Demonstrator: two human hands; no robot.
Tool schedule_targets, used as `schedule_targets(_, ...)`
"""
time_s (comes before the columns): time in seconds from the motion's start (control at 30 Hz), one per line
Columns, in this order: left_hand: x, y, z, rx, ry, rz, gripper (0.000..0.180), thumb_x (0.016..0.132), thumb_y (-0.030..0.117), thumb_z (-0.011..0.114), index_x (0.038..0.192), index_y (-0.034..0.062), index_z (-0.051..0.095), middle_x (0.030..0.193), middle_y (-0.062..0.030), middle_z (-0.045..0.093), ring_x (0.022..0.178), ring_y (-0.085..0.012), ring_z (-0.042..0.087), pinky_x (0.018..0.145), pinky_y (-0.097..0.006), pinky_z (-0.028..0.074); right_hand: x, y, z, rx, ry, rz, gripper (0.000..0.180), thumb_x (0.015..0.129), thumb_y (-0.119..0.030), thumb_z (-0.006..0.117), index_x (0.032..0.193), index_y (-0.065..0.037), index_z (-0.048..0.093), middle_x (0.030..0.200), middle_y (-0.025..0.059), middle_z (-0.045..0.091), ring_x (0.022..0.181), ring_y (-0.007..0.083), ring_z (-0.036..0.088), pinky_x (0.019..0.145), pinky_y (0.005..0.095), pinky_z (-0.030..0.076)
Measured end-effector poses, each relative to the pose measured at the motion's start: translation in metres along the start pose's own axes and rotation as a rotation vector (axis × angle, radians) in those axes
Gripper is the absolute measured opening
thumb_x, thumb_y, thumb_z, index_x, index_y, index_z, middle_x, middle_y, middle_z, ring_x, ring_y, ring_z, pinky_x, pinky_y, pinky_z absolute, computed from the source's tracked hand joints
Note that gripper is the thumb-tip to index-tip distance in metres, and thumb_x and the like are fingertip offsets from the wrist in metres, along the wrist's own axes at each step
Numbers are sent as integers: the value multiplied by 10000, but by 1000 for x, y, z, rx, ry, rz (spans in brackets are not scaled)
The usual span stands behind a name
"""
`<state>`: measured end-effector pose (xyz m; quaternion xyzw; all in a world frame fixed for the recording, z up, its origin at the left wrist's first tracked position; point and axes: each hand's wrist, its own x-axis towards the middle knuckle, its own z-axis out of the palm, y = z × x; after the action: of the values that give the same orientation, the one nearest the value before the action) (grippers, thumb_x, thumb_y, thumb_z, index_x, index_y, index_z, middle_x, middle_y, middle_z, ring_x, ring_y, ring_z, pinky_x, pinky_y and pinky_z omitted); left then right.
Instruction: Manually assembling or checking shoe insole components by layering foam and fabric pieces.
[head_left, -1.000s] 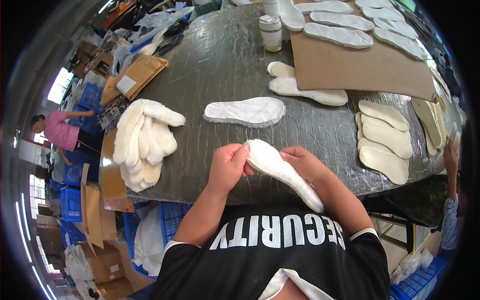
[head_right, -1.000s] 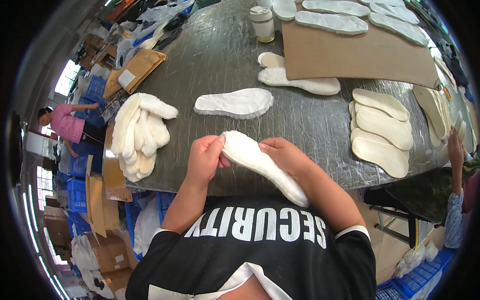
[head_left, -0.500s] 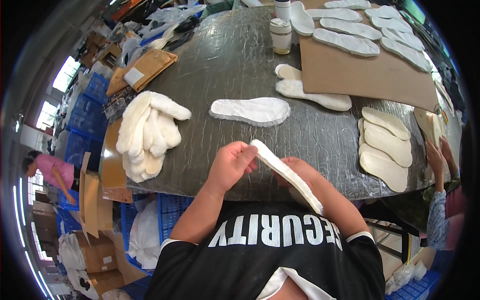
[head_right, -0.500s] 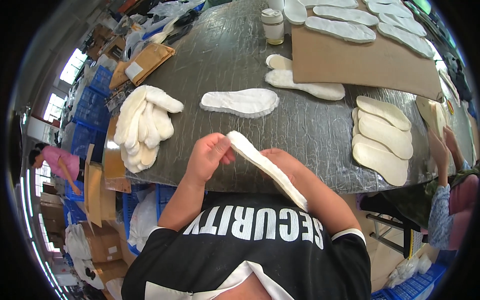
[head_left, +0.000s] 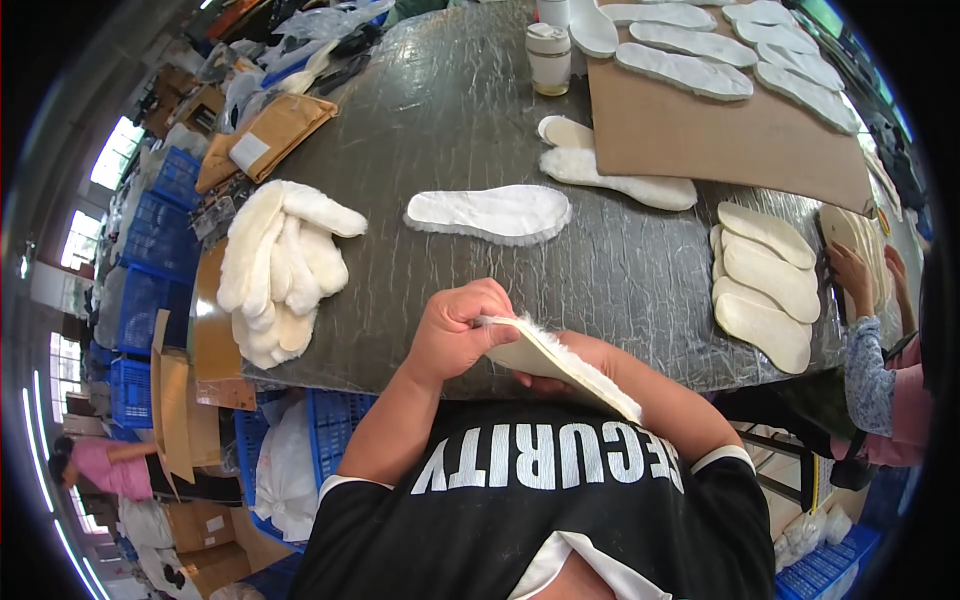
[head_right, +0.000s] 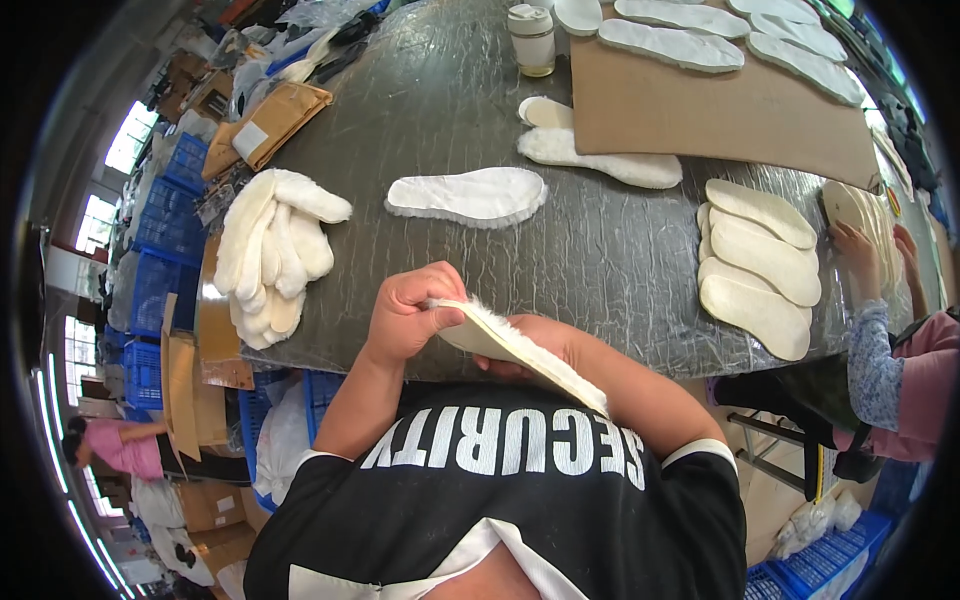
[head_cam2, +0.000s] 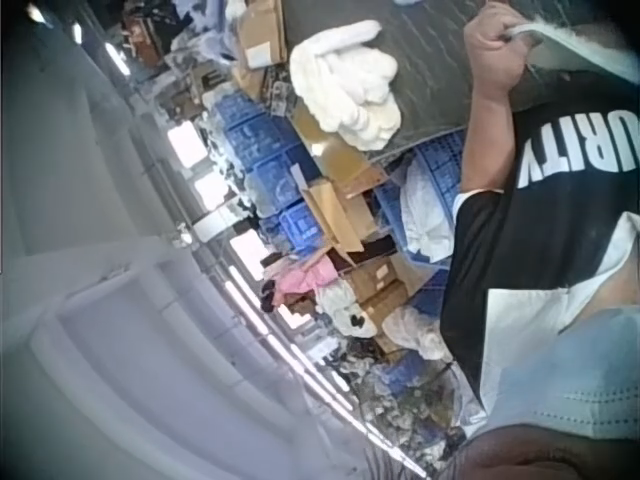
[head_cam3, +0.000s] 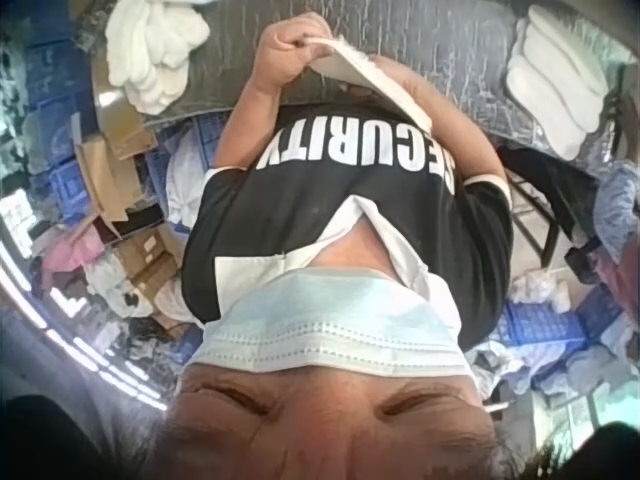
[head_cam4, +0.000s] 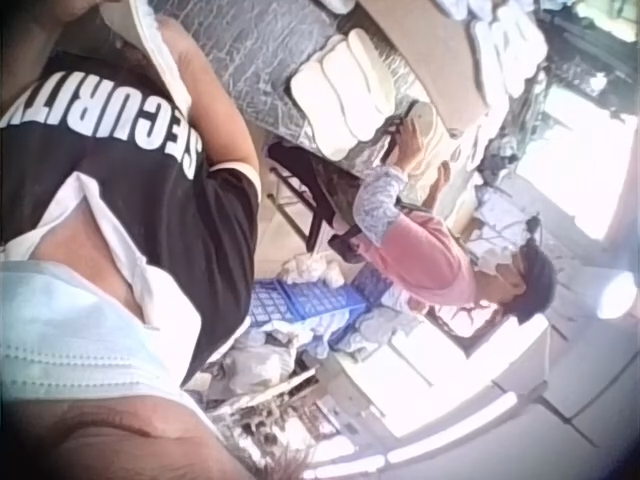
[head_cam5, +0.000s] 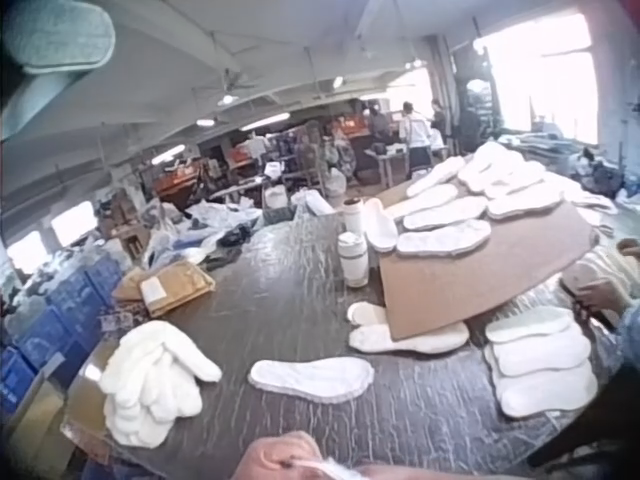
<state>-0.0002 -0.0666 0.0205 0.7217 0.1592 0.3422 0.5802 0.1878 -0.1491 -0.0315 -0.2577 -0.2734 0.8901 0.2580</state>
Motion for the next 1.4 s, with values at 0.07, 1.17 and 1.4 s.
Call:
schedule_targets(0.07, -1, -3, 0, -82, 14, -22, 135, 767, 69, 771, 755, 2, 655, 755, -68, 617, 774, -183, 570, 653, -297, 442, 2, 0, -2, -17, -12, 12, 289, 936, -304, 541, 877, -26, 596, 558, -2, 475, 443, 87, 415, 416, 236, 302)
schedule_targets(1.17, -22, -11, 0, 493, 179, -3, 271, 836, 201, 716, 730, 7, 559, 720, -143, 485, 641, -308, 479, 584, -389, 406, -16, -40, 22, -1159, 630, -557, 160, 804, -106, 705, 761, 4, 598, 661, 130, 533, 602, 274, 506, 559, 375, 405)
schedule_targets(1.4, -33, 8, -5, -28, 192, -323, 395, 837, 348, 756, 956, -13, 648, 822, 2, 613, 754, -53, 520, 653, -238, 450, -17, -53, 26, -1115, 600, -427, 150, 827, -113, 693, 833, 16, 615, 703, 134, 566, 637, 223, 540, 601, 337, 433)
